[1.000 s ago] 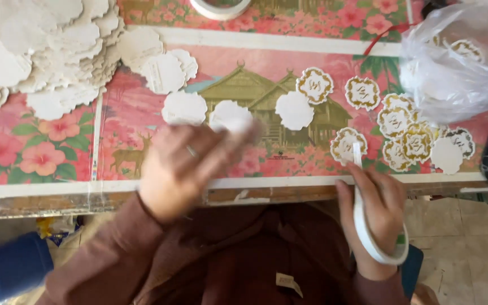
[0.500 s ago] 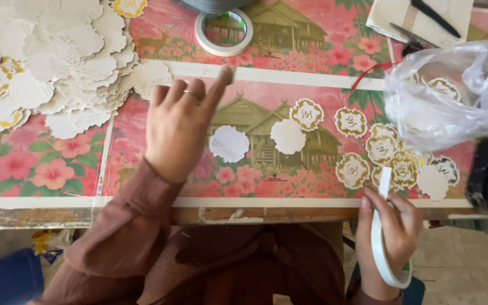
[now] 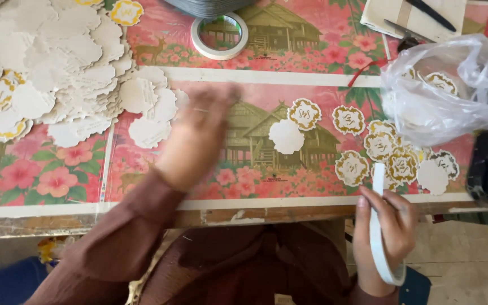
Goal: The person applies adhesive tape to the back of small, flower-shaped paper cutouts. They pick up each cutout, apply the tape, and place it on the table or into a plastic bag.
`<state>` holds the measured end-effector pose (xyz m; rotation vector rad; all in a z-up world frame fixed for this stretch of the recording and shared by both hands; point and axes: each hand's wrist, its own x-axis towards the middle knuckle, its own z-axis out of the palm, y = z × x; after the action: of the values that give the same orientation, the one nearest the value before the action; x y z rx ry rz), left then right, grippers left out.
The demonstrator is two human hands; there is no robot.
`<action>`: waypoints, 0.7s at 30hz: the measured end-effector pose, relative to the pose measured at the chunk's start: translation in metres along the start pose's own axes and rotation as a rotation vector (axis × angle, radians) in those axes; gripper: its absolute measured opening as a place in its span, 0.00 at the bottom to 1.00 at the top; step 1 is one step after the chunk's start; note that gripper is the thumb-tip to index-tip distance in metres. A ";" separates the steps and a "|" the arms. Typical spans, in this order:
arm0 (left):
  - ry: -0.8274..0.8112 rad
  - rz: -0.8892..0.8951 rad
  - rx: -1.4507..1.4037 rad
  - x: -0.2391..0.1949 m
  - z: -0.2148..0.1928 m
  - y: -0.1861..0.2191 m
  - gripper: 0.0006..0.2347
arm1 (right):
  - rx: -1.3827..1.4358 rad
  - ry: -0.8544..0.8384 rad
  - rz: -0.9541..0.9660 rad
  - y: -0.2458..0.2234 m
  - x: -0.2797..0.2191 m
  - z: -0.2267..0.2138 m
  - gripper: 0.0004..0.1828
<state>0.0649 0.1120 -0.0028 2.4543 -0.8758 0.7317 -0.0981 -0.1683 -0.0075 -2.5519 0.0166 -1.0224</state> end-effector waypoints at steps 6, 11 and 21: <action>-0.106 0.153 -0.107 0.013 0.068 0.054 0.39 | 0.056 -0.071 -0.085 -0.021 0.005 0.005 0.07; -0.152 0.151 -0.027 0.005 0.049 0.046 0.33 | 0.080 -0.082 0.015 -0.013 -0.005 0.002 0.08; -0.036 -0.441 -0.800 0.021 -0.005 0.040 0.32 | 0.228 -0.087 0.177 -0.023 -0.003 0.000 0.16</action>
<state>0.0497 0.0773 0.0223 1.8252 -0.4680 0.1250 -0.1036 -0.1465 -0.0012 -2.3387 0.0945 -0.7972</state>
